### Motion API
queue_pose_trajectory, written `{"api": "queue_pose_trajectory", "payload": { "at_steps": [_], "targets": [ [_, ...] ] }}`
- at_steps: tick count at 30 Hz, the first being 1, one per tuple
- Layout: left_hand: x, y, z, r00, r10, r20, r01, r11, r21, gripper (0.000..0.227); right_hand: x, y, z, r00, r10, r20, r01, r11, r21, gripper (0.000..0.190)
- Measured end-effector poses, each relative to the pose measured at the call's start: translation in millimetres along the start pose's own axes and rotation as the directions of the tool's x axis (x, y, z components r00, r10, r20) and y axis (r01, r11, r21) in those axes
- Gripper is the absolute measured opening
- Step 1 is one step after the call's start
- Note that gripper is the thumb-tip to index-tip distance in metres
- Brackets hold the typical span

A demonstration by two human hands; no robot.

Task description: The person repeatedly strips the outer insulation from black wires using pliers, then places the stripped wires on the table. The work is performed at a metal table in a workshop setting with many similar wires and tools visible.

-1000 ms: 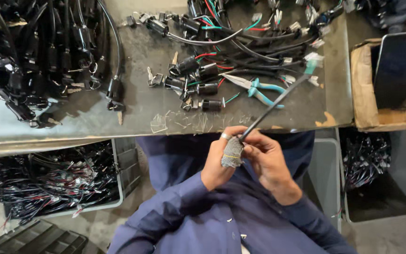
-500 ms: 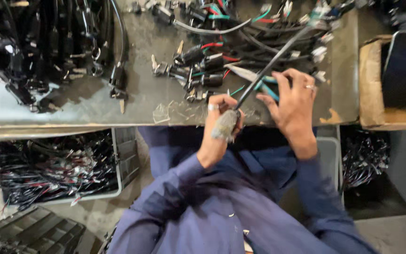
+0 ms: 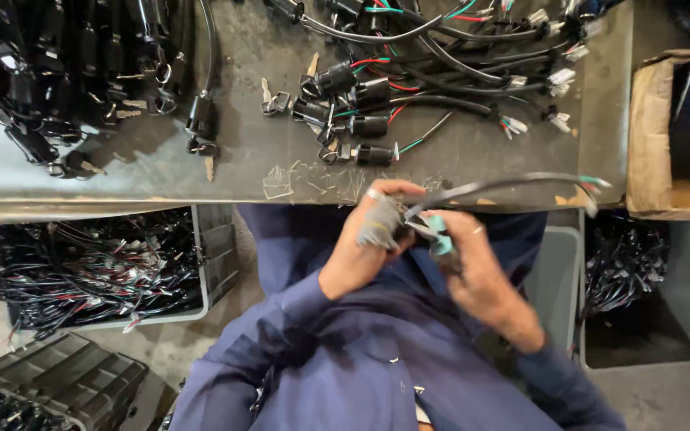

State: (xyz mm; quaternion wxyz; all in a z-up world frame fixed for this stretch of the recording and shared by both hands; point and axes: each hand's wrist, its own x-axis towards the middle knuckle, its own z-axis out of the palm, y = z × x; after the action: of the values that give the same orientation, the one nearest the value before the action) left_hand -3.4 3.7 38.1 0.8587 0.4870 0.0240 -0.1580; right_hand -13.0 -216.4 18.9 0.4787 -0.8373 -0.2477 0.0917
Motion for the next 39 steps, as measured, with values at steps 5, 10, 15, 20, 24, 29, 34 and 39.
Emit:
{"api": "queue_pose_trajectory", "payload": {
  "at_steps": [5, 10, 15, 20, 24, 29, 34, 39],
  "targets": [
    [-22.7, 1.7, 11.1, 0.983, 0.178, 0.045, -0.183, 0.970, 0.157, 0.035, 23.2, 18.4, -41.9, 0.946, -0.289, 0.148, 0.315, 0.926, -0.210, 0.070],
    [-26.3, -3.2, 16.0, 0.994, 0.104, -0.023, -0.104, 0.995, 0.009, 0.037, 49.5, -2.7, -48.1, 0.942, -0.287, 0.176, 0.327, 0.904, -0.275, 0.062],
    [-23.7, -8.9, -5.6, 0.941, 0.298, 0.162, -0.339, 0.843, 0.418, 0.046, 23.7, -29.2, -49.6, 0.985, -0.098, 0.143, 0.137, 0.943, -0.304, 0.071],
    [-16.1, -43.6, -22.4, 0.964, 0.231, 0.134, -0.253, 0.636, 0.729, 0.045, 7.0, -8.4, -31.1, 0.987, -0.046, 0.152, 0.093, 0.945, -0.314, 0.059],
    [-10.4, -72.5, -28.1, 0.998, 0.040, 0.040, -0.055, 0.844, 0.534, 0.027, -0.5, 8.8, -21.1, 0.980, 0.015, 0.196, 0.074, 0.895, -0.439, 0.049],
    [-10.6, -74.7, -37.7, 0.979, -0.190, 0.068, 0.166, 0.949, 0.267, 0.024, -7.6, 18.2, -18.8, 0.977, -0.007, 0.213, 0.091, 0.917, -0.388, 0.054],
    [-4.7, -58.2, -39.4, 0.905, -0.410, 0.110, 0.394, 0.908, 0.144, 0.023, 0.6, 43.2, -23.5, 0.943, 0.056, 0.329, -0.005, 0.988, -0.156, 0.065],
    [-5.3, -49.0, -36.5, 0.915, -0.382, 0.131, 0.370, 0.923, 0.108, 0.020, 4.0, 58.5, -21.0, 0.927, 0.087, 0.366, -0.030, 0.987, -0.158, 0.059]
  ]
}}
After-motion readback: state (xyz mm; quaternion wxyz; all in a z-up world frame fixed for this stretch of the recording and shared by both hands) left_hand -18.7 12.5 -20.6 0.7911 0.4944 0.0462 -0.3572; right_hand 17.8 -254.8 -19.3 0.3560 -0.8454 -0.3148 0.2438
